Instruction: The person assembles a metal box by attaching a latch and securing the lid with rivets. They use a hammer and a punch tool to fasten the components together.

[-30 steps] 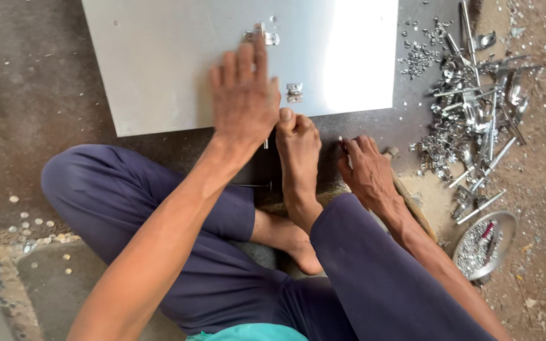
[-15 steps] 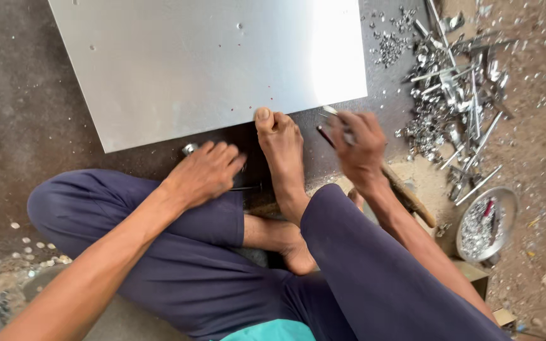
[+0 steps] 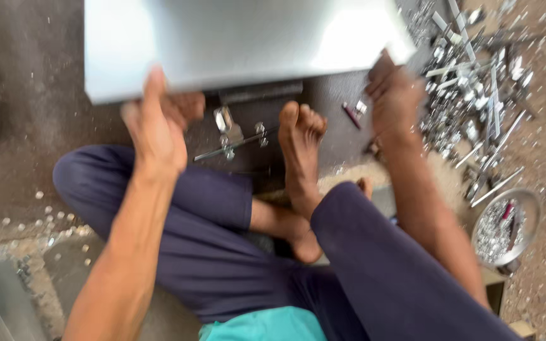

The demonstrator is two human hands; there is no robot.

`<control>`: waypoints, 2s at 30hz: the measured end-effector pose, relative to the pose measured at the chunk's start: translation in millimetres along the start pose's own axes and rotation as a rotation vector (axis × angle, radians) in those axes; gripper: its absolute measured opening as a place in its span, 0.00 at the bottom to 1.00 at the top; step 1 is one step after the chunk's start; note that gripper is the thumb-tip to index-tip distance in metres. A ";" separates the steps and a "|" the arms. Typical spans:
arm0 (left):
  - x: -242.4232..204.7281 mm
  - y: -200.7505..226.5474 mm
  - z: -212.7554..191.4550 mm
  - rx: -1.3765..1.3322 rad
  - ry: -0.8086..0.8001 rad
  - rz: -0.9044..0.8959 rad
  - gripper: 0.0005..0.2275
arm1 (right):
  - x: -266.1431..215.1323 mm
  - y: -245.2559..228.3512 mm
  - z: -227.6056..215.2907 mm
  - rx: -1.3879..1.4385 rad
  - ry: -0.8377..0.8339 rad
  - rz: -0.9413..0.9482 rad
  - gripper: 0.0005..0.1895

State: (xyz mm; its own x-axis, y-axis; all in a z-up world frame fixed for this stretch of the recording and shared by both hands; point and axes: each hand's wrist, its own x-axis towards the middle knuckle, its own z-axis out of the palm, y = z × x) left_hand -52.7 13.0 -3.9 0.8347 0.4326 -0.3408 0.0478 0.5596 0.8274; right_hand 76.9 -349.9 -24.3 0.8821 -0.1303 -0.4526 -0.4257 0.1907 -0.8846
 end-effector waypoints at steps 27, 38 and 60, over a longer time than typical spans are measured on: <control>-85.1 -91.6 -3.2 1.521 -0.688 0.227 0.13 | -111.1 25.0 -166.9 -1.731 -0.100 -0.085 0.35; 2.9 -56.8 51.5 0.875 -0.490 0.588 0.06 | -190.3 -21.1 -135.0 -0.945 -0.166 0.099 0.23; 22.4 -81.7 42.1 0.831 -0.537 0.718 0.05 | -177.4 -54.7 -15.8 -0.871 -0.499 -0.709 0.12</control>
State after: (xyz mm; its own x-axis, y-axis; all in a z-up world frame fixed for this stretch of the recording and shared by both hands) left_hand -14.9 -52.8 -60.3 0.9268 0.0003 0.3755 -0.3451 -0.3936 0.8521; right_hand -59.6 -352.6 102.6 0.8720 0.4825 0.0827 0.3558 -0.5086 -0.7841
